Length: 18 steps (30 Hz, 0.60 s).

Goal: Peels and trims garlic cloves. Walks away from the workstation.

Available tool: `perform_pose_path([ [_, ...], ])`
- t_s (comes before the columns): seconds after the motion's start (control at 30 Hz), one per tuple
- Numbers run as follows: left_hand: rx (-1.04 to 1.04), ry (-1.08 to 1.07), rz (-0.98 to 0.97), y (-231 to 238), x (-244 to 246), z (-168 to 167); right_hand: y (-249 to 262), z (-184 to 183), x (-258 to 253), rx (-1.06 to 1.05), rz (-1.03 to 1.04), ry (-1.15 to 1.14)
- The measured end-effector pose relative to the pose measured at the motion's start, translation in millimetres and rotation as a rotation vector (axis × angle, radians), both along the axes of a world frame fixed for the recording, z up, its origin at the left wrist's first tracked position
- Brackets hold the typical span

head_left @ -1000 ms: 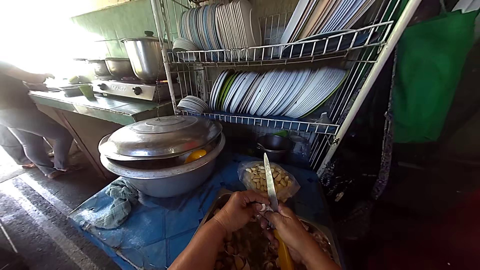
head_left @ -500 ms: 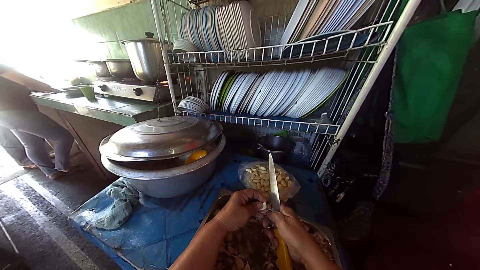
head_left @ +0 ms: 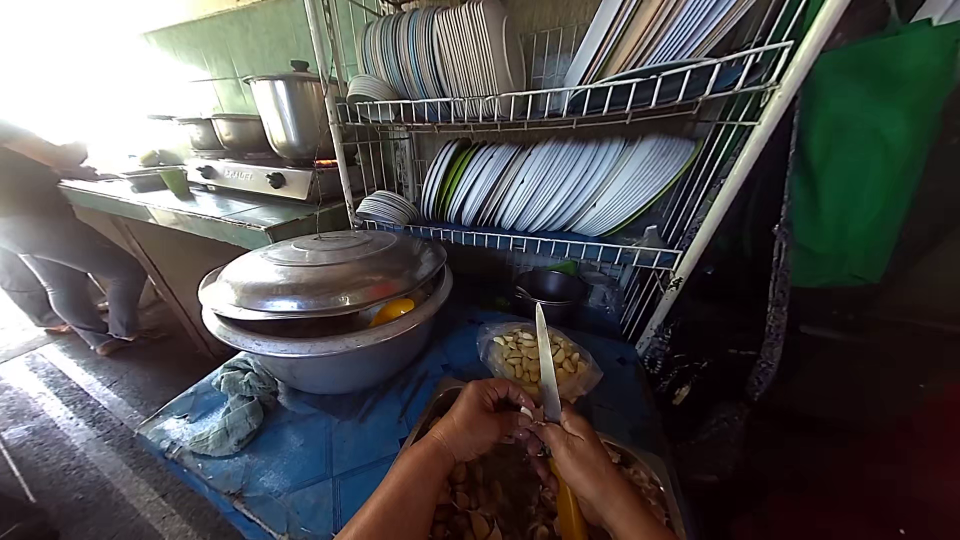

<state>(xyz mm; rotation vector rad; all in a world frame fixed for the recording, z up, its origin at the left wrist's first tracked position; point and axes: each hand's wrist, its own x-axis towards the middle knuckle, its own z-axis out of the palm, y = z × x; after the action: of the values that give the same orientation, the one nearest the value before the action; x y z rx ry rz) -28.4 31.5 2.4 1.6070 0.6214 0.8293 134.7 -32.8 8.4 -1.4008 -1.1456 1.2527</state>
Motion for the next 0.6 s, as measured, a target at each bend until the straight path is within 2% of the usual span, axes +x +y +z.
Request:
perform_pose_path([
  [0.17, -0.081, -0.049, 0.050, -2.2, 1.5, 2.6, -1.2, 3.3, -0.7, -0.020, -0.075, 0.130],
  [0.27, -0.138, -0.071, 0.117, -2.1, 1.2, 4.2, 0.0, 1.6, 0.8, 0.006, -0.088, 0.134],
  [0.37, -0.204, -0.090, 0.190, 0.7, 0.1, 1.5, 1.9, -2.6, 1.9, 0.050, -0.087, 0.058],
  [0.5, -0.423, -0.165, 0.189, -1.3, 1.2, 7.7, 2.6, -2.4, 2.6, 0.037, -0.094, -0.038],
  [0.6, -0.543, -0.250, 0.190, -3.0, 1.4, 12.6, 3.9, 0.8, 4.6, -0.068, -0.015, -0.266],
])
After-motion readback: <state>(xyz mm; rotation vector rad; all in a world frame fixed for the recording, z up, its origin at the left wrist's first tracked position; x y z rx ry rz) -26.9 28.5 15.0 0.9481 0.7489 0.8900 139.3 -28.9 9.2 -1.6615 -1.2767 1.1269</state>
